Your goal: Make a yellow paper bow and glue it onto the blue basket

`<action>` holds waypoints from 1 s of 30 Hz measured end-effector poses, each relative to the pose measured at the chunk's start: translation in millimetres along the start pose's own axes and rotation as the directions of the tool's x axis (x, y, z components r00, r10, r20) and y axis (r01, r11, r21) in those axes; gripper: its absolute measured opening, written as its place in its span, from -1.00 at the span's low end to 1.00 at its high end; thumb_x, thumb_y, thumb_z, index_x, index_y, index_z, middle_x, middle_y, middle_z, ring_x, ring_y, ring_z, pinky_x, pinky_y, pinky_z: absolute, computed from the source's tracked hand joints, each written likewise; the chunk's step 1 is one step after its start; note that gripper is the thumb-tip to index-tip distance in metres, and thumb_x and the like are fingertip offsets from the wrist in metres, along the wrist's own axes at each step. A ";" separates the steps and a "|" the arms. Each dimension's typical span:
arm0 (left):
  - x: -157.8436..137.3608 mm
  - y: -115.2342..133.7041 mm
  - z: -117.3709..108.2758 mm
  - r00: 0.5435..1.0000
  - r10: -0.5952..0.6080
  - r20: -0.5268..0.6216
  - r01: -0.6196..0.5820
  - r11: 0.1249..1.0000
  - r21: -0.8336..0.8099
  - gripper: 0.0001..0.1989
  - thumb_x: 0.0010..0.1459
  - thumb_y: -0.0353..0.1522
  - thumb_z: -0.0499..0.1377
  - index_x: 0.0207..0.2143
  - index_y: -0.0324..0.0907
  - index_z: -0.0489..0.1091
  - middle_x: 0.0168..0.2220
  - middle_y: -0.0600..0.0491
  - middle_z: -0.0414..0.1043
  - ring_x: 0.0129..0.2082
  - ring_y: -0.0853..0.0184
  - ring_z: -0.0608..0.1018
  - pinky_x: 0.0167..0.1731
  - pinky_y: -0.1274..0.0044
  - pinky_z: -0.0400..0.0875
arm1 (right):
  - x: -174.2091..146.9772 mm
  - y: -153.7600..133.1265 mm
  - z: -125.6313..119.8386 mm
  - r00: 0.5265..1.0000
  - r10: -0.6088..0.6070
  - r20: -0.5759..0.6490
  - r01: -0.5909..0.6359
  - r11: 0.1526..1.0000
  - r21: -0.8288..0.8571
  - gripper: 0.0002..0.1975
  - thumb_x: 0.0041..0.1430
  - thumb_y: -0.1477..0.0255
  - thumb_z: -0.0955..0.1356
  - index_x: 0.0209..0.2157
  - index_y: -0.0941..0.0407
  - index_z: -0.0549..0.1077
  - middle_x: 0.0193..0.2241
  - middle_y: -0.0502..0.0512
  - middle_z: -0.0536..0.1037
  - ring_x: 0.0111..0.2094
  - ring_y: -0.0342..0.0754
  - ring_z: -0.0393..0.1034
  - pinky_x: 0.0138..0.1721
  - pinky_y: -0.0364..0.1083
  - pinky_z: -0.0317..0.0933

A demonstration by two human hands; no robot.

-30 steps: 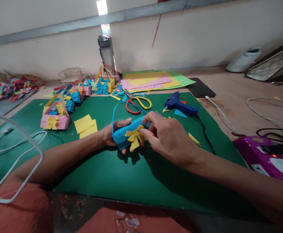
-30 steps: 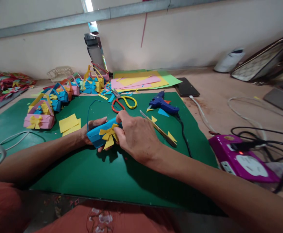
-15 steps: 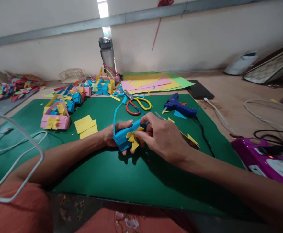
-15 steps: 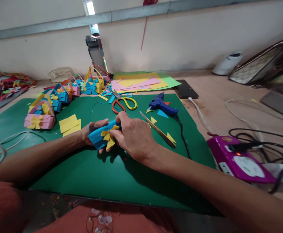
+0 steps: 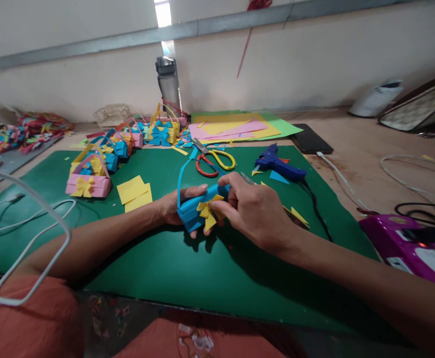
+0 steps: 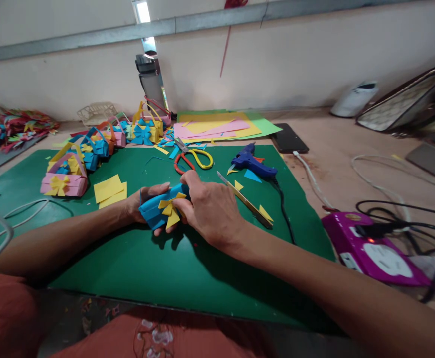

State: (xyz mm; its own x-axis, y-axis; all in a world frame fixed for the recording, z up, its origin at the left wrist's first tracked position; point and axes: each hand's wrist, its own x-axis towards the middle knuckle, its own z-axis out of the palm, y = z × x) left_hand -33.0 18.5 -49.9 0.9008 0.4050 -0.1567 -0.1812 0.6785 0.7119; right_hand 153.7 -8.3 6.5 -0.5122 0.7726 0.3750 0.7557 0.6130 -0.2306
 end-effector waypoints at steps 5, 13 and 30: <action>0.4 0.2 1.3 1.000 -0.002 0.004 0.002 1.000 0.004 -0.43 -0.04 0.00 0.22 -0.13 -0.25 0.39 -0.30 -0.08 0.54 -0.42 0.22 0.60 -0.67 0.59 0.43 | -2.3 0.6 0.2 0.988 -0.119 -0.095 0.110 0.989 -0.094 -0.73 0.10 0.35 0.37 -0.18 0.19 0.41 -0.53 0.06 0.51 -0.51 -0.02 0.39 -0.49 -0.12 0.05; 0.6 1.4 6.3 1.000 0.011 -0.022 -0.010 0.999 0.050 -0.44 -0.04 0.00 0.23 -0.15 -0.26 0.40 -0.32 -0.08 0.55 -0.44 0.22 0.59 -0.71 0.62 0.40 | -2.1 4.5 1.1 0.958 -0.227 -0.177 0.213 0.972 -0.094 -0.76 0.13 0.41 0.36 -0.17 0.21 0.41 -0.36 0.19 0.55 -0.33 0.04 0.43 -0.37 -0.08 0.17; 0.2 0.7 4.6 1.000 -0.001 -0.030 0.003 0.998 0.062 -0.40 -0.08 0.02 0.24 -0.14 -0.26 0.41 -0.32 -0.08 0.54 -0.44 0.21 0.59 -0.67 0.57 0.43 | -0.5 9.2 0.9 0.941 -0.279 -0.194 0.245 0.952 -0.182 -0.65 0.11 0.40 0.38 -0.07 0.21 0.35 -0.22 0.24 0.45 -0.15 0.11 0.32 -0.22 -0.01 0.31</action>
State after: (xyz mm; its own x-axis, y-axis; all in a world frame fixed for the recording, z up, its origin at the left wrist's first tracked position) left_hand -31.1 16.2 -46.3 0.8887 0.4226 -0.1778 -0.1540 0.6405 0.7524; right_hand 160.5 -2.9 3.4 -0.6133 0.5237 0.5913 0.6686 0.7428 0.0356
